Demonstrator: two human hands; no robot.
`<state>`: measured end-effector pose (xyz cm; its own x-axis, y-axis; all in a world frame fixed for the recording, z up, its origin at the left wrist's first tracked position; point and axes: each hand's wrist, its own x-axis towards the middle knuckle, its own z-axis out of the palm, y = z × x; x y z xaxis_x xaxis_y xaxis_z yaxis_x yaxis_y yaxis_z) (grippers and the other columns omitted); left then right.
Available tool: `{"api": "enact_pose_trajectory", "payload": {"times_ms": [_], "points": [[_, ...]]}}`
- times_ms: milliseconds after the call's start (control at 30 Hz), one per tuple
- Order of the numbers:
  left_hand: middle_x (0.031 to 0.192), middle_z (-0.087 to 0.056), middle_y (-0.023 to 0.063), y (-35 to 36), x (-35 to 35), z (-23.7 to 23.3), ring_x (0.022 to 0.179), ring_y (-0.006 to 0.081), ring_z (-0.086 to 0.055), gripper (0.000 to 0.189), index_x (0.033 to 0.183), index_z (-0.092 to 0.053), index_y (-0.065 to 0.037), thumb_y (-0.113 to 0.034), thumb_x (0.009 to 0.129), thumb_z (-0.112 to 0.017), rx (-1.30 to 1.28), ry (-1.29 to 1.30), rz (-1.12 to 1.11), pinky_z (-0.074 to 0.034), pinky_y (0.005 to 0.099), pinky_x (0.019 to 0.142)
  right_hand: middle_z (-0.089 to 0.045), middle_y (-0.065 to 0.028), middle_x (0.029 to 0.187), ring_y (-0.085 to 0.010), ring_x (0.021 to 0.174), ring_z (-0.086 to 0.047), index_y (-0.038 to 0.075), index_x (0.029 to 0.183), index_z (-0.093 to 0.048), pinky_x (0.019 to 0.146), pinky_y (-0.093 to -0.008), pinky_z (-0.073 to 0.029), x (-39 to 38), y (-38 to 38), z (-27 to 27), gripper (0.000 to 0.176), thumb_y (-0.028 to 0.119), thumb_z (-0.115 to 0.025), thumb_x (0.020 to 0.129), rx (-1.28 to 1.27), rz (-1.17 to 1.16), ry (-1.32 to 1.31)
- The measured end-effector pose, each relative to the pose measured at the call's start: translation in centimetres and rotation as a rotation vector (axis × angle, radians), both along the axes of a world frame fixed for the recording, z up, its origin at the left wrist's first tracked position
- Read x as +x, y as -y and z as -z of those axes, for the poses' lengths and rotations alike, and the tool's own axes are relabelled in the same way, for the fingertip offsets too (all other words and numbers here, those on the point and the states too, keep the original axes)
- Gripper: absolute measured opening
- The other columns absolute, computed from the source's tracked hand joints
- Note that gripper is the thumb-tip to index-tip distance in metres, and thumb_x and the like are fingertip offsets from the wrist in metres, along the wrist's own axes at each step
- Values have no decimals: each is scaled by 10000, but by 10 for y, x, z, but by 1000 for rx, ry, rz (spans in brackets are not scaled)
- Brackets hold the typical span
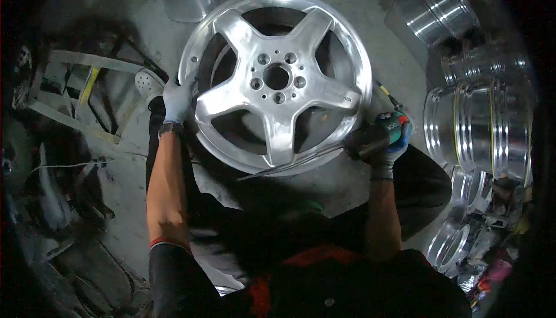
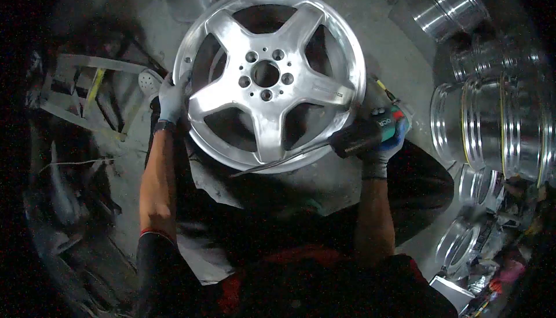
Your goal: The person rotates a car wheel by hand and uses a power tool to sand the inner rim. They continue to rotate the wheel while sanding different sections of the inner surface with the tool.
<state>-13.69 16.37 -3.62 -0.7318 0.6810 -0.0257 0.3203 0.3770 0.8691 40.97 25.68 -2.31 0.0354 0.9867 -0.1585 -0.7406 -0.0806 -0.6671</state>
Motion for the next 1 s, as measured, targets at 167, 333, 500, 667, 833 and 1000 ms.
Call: {"api": "enact_pose_trajectory", "payload": {"times_ms": [167,333,500,667,833,1000], "points": [[1029,-739,175,2,6,-3,884,224,-707,559,1198,-657,95,-359,886,-754,46,68,25,-547,346,797,-654,-105,1025,-260,941,-649,53,1201,-590,889,-412,-543,-23,5,-17,456,450,-547,983,-13,92,43],[1053,-725,121,4,12,-14,861,170,-686,499,1249,-626,79,-282,924,-738,77,122,39,-544,296,733,-655,-101,1026,-248,939,-653,68,1207,-597,870,-404,-556,-35,1,-34,410,404,-574,973,-48,70,34],[915,-683,36,14,37,-32,744,93,-615,314,1176,-642,24,-173,945,-723,165,353,-50,-482,243,616,-656,-97,1046,-230,925,-651,70,1203,-606,844,-382,-554,-41,-20,-38,382,367,-591,962,-70,39,42],[838,-648,14,36,72,-41,704,73,-586,209,1049,-647,-2,-149,935,-741,229,400,-185,-457,228,587,-649,-84,1030,-212,905,-642,71,1200,-610,807,-356,-536,-43,-52,-54,350,334,-589,970,19,57,208],[923,-664,62,70,114,-23,800,113,-601,276,1058,-639,34,-212,960,-721,229,395,-322,-494,287,652,-644,-91,1023,-232,933,-643,59,1230,-597,819,-365,-536,-26,-116,-43,294,258,-549,1020,278,-241,182],[1134,-662,102,88,173,-12,942,174,-627,434,1300,-559,50,-214,984,-695,141,566,-512,-530,311,761,-664,-137,1048,-280,957,-676,25,1242,-581,874,-409,-565,-67,-163,-69,322,240,-576,1002,193,-58,332]]}}
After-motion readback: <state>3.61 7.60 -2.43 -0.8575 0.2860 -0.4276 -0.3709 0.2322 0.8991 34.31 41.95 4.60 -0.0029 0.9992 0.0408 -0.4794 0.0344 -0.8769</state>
